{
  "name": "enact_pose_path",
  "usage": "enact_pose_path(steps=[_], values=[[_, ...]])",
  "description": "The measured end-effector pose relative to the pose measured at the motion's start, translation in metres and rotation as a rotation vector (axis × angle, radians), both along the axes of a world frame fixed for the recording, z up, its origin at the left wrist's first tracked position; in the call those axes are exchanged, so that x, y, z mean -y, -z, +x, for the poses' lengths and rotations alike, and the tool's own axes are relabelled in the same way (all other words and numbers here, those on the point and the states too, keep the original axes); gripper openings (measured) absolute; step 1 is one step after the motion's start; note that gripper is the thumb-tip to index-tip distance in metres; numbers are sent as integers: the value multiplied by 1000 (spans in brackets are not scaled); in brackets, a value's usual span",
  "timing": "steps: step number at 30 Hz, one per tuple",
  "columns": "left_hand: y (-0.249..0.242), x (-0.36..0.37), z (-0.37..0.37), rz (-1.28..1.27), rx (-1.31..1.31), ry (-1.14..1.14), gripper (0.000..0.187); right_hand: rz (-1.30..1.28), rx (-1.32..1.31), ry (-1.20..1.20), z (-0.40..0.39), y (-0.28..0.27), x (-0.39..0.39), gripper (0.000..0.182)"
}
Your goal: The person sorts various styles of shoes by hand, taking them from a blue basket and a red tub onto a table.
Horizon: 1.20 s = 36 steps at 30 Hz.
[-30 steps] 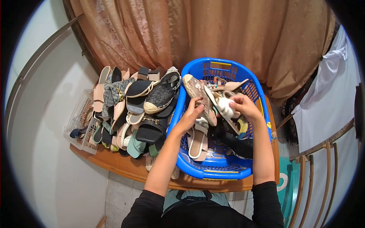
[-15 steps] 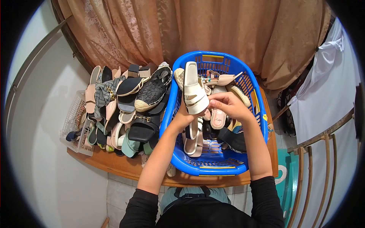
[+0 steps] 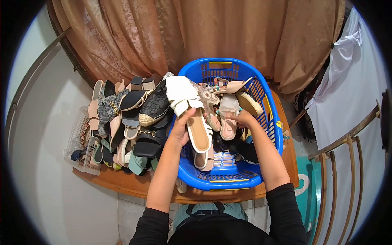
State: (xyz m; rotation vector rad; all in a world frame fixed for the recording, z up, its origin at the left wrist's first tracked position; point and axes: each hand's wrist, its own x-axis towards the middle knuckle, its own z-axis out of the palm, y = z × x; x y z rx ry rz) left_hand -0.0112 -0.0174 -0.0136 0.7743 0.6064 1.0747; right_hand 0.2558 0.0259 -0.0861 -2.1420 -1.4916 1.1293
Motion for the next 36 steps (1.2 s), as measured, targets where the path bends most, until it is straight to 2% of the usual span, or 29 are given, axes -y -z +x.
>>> enact_pose_path(steps=[2, 3, 5, 6, 7, 8, 10, 12, 13, 14, 15, 18, 20, 22, 23, 24, 27, 29, 30, 31, 33, 34, 36], values=[[6, 0, 1, 69, -17, -8, 50, 124, 24, 135, 9, 30, -9, 48], [6, -1, 0, 74, -31, 6, 55, 126, 24, 133, 12, 34, -9, 48], [7, 1, -1, 69, -19, 15, 59, 23, -218, 72, 18, 41, -11, 40], [7, 3, -2, 60, -10, 28, 62, 25, -219, 73, 17, 37, -13, 40], [16, -1, -3, 62, 3, 25, 71, -70, -283, 101, 18, 32, -17, 36], [20, -3, -3, 61, 3, 28, 71, -165, -345, 129, 19, 28, -20, 32], [26, -6, -4, 56, 236, 37, 75, -125, -387, 176, 10, -11, -9, 26], [21, -6, -4, 133, 238, 59, 79, -169, -217, 32, 12, -52, 2, 23], [10, -3, -4, 79, 284, 20, 79, -84, -289, 70, 13, -59, 10, 25], [5, -3, -3, 23, 330, -18, 80, -111, -323, 65, 24, -67, 11, 23], [7, -4, -2, 61, 250, -62, 79, -25, -394, 110, 22, -82, 21, 21], [2, 0, -4, 87, 255, -83, 73, 122, -511, 169, 29, -101, 29, 20], [-1, 1, -3, 84, 237, -98, 68, 148, -452, 155, 55, -73, 14, 20], [-5, 2, -1, 103, 211, -251, 65, 193, 155, -158, 64, -68, 11, 22], [-8, 3, 0, 114, 192, -287, 64, 148, 448, -166, 64, -61, 10, 23], [-5, 0, 0, 113, 191, -287, 64, 148, 448, -166, 56, -57, 10, 23], [6, -7, 0, 135, 163, -367, 63, 363, 591, 47, 20, -59, 20, 27], [7, -6, 0, 167, 150, -368, 65, 354, 613, -116, -13, -74, 26, 23], [7, -4, 0, 169, 150, -373, 65, 392, 574, -241, -26, -63, 22, 21], [7, -3, -1, 173, 191, -377, 68, 425, 399, -371, -45, -64, 28, 20], [-2, 2, 0, 237, 201, -355, 78, 501, 78, -744, -65, -33, 27, 33], [-1, 2, -1, 238, 201, -352, 78, 483, 45, -813, -76, -21, 27, 42], [2, 1, -5, 303, 336, -285, 79, 514, 122, -908, -92, 13, 25, 45]])
